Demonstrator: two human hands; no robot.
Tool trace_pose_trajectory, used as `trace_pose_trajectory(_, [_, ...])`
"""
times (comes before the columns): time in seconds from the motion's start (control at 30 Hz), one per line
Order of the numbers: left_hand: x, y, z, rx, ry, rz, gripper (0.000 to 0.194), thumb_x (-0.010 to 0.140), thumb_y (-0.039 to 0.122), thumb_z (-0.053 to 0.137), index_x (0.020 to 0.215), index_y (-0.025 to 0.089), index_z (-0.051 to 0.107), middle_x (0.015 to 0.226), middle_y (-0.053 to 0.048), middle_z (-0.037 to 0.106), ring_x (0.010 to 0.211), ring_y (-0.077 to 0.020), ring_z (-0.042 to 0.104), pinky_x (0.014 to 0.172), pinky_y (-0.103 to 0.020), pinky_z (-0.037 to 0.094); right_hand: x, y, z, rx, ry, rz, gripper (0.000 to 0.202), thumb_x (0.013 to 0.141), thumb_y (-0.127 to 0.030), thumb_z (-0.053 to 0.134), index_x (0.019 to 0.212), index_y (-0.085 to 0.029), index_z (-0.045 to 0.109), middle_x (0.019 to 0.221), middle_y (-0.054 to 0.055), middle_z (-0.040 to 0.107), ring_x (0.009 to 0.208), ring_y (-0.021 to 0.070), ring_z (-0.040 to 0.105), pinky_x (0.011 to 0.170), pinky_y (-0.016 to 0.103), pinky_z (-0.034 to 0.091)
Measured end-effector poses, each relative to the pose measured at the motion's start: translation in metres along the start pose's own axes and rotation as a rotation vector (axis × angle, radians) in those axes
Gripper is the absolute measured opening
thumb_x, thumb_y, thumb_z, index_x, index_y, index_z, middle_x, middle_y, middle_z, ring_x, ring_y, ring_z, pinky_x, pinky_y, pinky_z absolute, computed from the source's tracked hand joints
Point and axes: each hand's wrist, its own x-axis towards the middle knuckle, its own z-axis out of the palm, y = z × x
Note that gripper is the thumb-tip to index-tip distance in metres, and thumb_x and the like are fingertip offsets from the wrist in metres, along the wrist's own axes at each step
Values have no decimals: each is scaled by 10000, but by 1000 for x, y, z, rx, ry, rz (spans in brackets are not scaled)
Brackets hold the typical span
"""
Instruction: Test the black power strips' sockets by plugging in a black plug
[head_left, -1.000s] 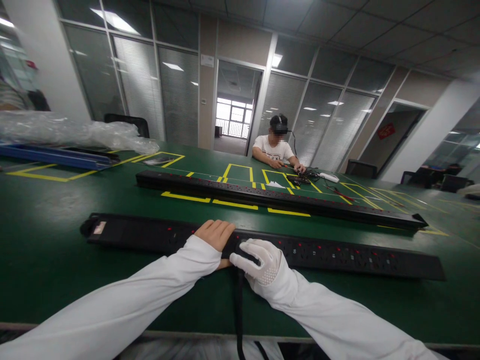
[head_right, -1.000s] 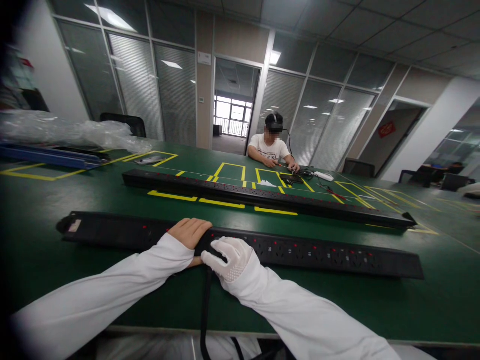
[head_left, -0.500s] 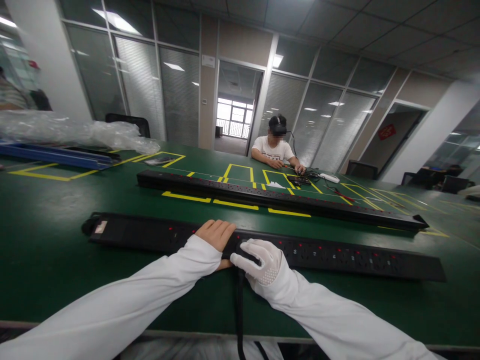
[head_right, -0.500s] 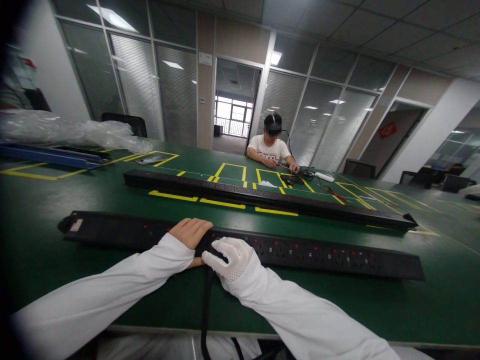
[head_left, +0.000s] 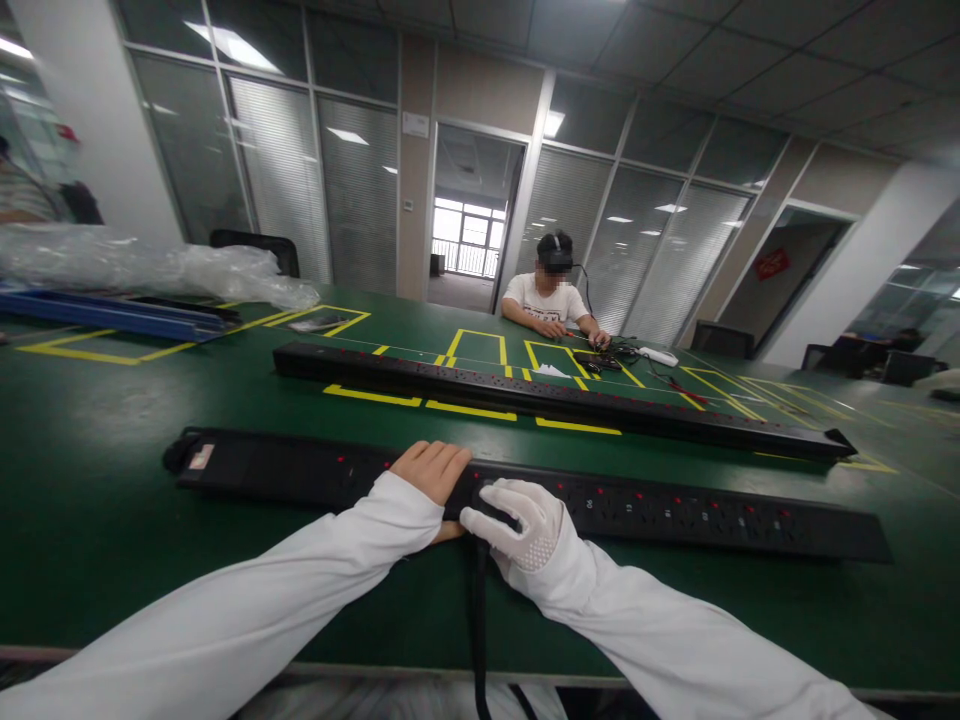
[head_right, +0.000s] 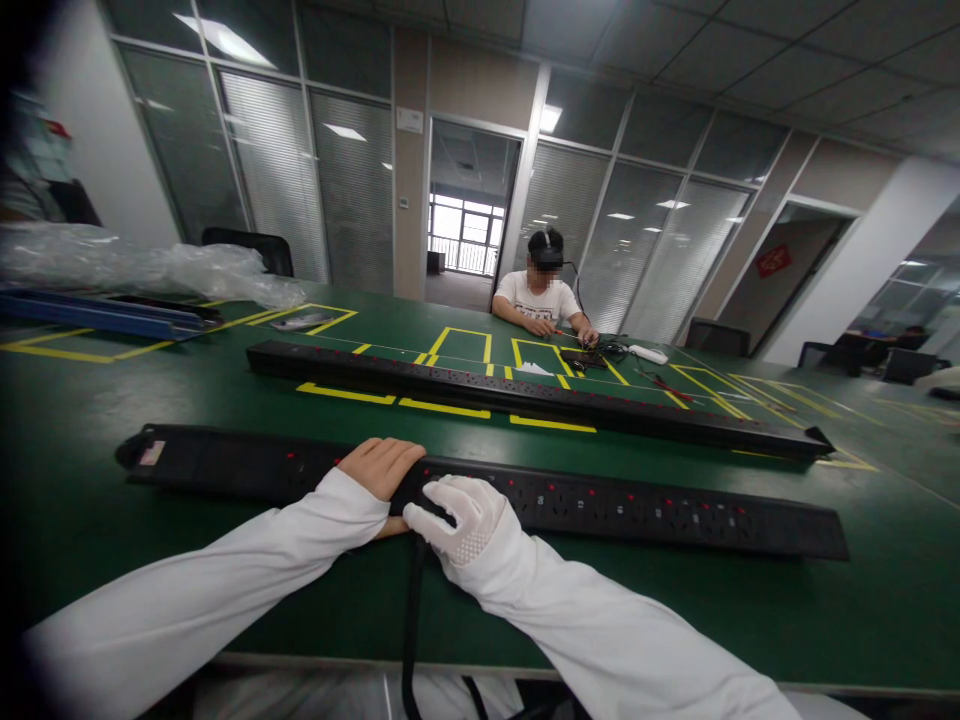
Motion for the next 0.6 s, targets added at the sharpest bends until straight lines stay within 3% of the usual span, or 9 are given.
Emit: trace_pose_trajectory(0.6, [1,3,-2,-9,-28,-17,645,568,454,544,1096,98,446,1014,-127,539,907,-273,459,734,-386,326,-1,0,0,9,2,6,340,680,-142,515,972,-287,615,965,33,565,898,168,518,729,313,471])
